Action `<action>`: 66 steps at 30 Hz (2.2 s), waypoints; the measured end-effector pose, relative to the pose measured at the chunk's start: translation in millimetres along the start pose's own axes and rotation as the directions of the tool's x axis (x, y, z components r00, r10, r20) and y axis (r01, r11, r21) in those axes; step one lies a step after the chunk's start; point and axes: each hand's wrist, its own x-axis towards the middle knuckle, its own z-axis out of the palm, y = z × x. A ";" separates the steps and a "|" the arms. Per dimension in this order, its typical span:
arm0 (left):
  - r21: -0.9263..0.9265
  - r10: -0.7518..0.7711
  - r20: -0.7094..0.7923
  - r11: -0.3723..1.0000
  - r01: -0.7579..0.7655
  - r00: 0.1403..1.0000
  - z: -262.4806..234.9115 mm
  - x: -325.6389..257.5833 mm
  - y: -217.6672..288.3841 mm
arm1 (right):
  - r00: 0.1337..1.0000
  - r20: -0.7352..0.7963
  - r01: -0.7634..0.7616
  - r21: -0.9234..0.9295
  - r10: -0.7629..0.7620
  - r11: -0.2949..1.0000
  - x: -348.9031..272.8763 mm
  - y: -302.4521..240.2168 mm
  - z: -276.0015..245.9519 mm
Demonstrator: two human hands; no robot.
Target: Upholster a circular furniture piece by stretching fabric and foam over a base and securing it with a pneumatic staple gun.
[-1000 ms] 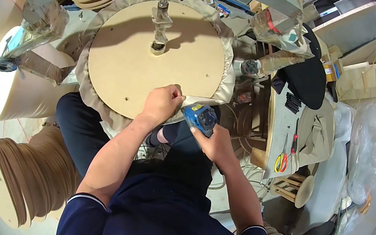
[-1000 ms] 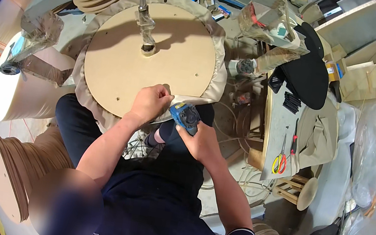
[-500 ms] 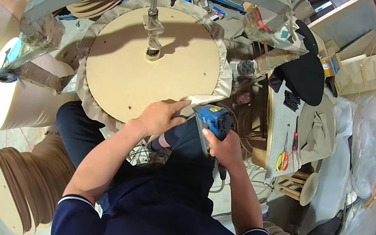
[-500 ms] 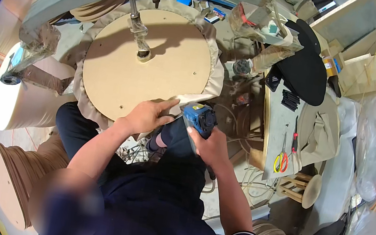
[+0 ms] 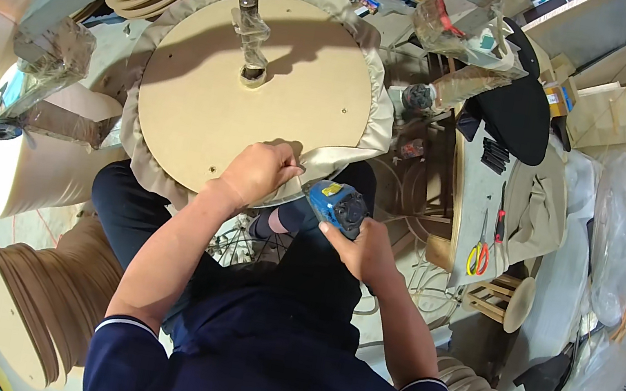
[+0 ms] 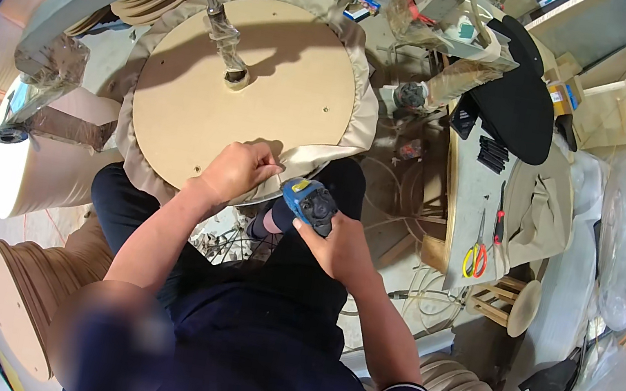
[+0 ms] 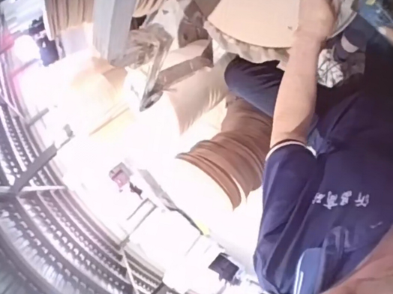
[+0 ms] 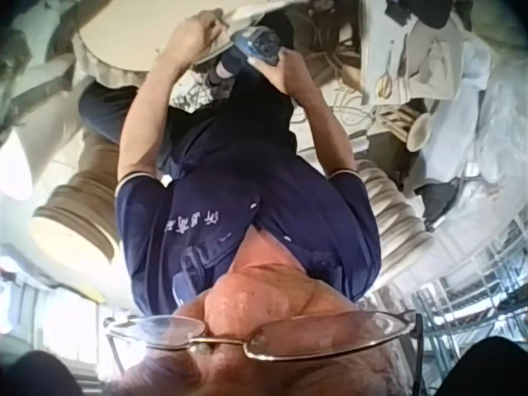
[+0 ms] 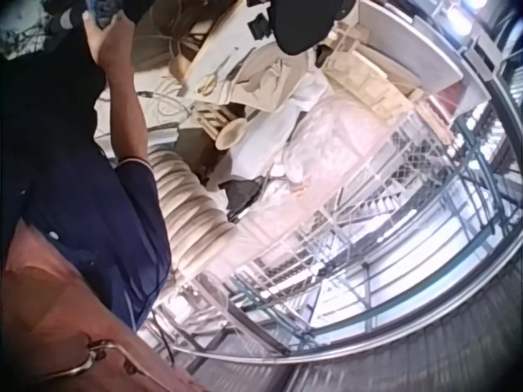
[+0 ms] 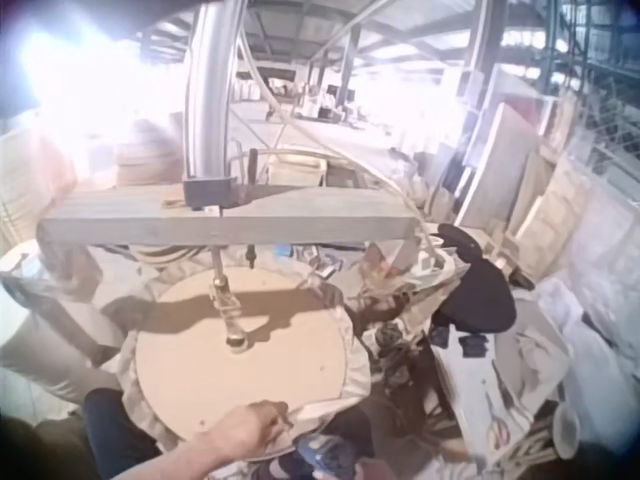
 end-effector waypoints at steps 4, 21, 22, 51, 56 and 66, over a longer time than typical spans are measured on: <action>-0.103 -0.221 -0.044 0.971 0.216 0.974 0.3 3.0 2.4 | 1.000 0.006 0.014 0.013 -0.014 1.000 5.1 -7.1 3.2; 0.105 -0.014 0.084 0.995 0.005 0.996 -0.5 -19.1 28.1 | 0.986 -0.046 -0.135 0.341 0.160 0.930 3.6 9.4 -5.9; 0.107 -0.013 0.083 0.994 0.004 0.996 1.7 -19.7 21.3 | 0.986 -0.047 -0.132 0.342 0.158 0.930 -0.1 10.5 -6.9; -0.058 -0.245 -0.148 0.969 0.238 0.958 14.5 5.3 7.0 | 0.999 0.017 -0.040 0.096 0.038 0.995 26.8 -14.4 11.5; -0.026 0.019 -0.093 0.999 -0.022 0.996 9.0 -16.6 15.4 | 0.988 -0.016 -0.149 0.144 0.153 0.978 3.5 8.5 -2.3; 0.118 0.185 0.057 0.975 -0.191 0.981 -4.5 -19.4 -14.6 | 1.000 -0.030 0.004 0.028 -0.004 1.000 -12.9 1.0 5.4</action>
